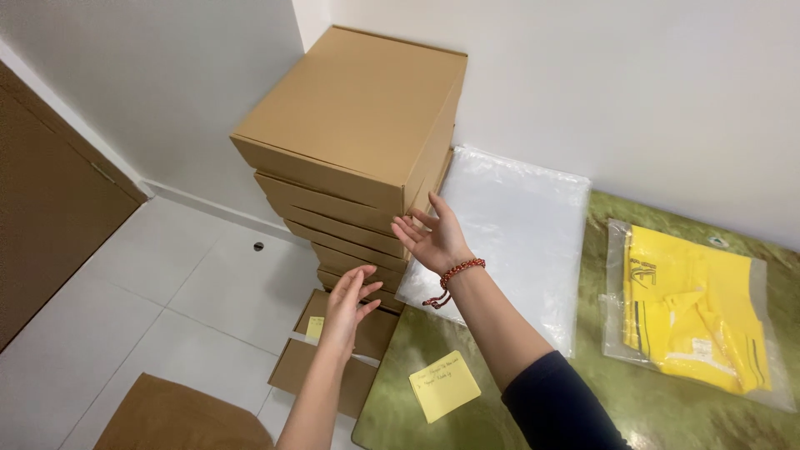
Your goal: The person places a yellow shirt wrapped in plastic into a cardboard box and closes the lid. They then tie a white ribbon around the box in a bow and write on a yellow sticky note with a pencil before placing the note on the box.
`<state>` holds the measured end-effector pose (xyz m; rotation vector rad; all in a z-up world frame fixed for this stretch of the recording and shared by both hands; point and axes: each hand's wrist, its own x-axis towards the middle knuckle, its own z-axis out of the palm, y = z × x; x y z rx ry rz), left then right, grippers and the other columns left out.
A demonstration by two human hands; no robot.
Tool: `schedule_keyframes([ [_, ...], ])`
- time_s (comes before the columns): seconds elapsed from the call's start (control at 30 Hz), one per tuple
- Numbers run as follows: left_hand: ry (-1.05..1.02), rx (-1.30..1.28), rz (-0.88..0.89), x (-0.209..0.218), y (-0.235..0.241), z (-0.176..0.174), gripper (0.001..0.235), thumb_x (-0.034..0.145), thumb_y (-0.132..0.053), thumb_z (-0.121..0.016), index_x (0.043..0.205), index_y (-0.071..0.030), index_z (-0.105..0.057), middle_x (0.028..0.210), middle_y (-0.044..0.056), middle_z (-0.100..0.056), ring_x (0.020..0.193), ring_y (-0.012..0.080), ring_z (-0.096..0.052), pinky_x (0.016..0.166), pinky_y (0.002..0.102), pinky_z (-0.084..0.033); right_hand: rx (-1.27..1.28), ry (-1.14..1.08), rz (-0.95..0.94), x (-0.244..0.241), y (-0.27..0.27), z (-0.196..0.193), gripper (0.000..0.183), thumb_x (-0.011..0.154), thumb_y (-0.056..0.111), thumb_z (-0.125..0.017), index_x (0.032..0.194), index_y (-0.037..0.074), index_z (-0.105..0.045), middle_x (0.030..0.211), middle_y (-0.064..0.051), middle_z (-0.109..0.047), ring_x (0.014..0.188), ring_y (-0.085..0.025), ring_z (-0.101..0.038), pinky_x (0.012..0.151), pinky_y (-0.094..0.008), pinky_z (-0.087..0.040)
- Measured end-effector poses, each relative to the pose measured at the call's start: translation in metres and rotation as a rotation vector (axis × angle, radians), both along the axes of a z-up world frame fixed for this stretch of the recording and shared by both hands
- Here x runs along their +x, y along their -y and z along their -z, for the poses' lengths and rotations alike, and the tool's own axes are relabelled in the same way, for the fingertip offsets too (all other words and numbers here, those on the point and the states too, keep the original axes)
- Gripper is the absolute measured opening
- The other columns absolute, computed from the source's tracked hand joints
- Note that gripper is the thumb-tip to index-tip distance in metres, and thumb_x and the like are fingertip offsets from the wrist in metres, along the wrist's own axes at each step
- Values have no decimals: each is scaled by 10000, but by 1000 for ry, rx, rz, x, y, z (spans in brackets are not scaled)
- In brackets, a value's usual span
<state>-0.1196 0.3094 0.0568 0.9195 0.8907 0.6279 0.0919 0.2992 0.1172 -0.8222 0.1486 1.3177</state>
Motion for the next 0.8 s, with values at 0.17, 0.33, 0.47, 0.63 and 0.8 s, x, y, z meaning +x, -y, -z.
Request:
schedule_keyframes([
  [0.17, 30, -6, 0, 7, -10, -7, 363, 1135, -351, -504, 1327, -89, -666, 1482, 94, -598, 1293, 265, -631, 1017, 418, -538, 1, 94, -76, 0, -1, -28, 1125, 941, 634, -684, 1662, -39, -142, 1316, -149, -353, 1358, -300, -507, 1177, -468, -525],
  [0.33, 47, -9, 0, 12, -16, 9, 350, 1131, -361, -499, 1335, -125, -659, 1452, 60, -607, 1246, 227, -641, 986, 378, -541, -28, 178, -131, -7, -13, -57, 1391, 825, 715, -761, 1667, -84, 4, 1563, -261, -155, 1536, -381, -357, 1224, -449, -447],
  [0.47, 64, 0, -23, 9, -20, -3, 368, 1137, -381, -493, 1355, -135, -659, 1501, 63, -607, 1327, 254, -624, 1034, 426, -538, -90, 350, -144, -17, -12, -75, 1444, 779, 708, -804, 1669, -58, 36, 1691, -314, 5, 1527, -469, -373, 1182, -530, -479],
  [0.63, 94, 1, -96, -5, -19, -51, 470, 1136, -379, -437, 1526, -134, -531, 1660, 78, -466, 1474, 284, -510, 1147, 442, -476, -135, 430, -61, -14, -12, -64, 1352, 790, 645, -852, 1671, -30, -80, 1648, -334, -142, 1429, -475, -513, 1096, -521, -573],
  [0.8, 156, -98, -169, -18, -19, -71, 747, 1096, -441, -446, 1728, -301, -75, 1804, 87, 65, 1651, 378, -90, 1230, 671, -362, -126, 431, -40, -13, 9, -69, 1269, 816, 617, -805, 1607, -151, -175, 1561, -367, -317, 1402, -508, -537, 1128, -465, -554],
])
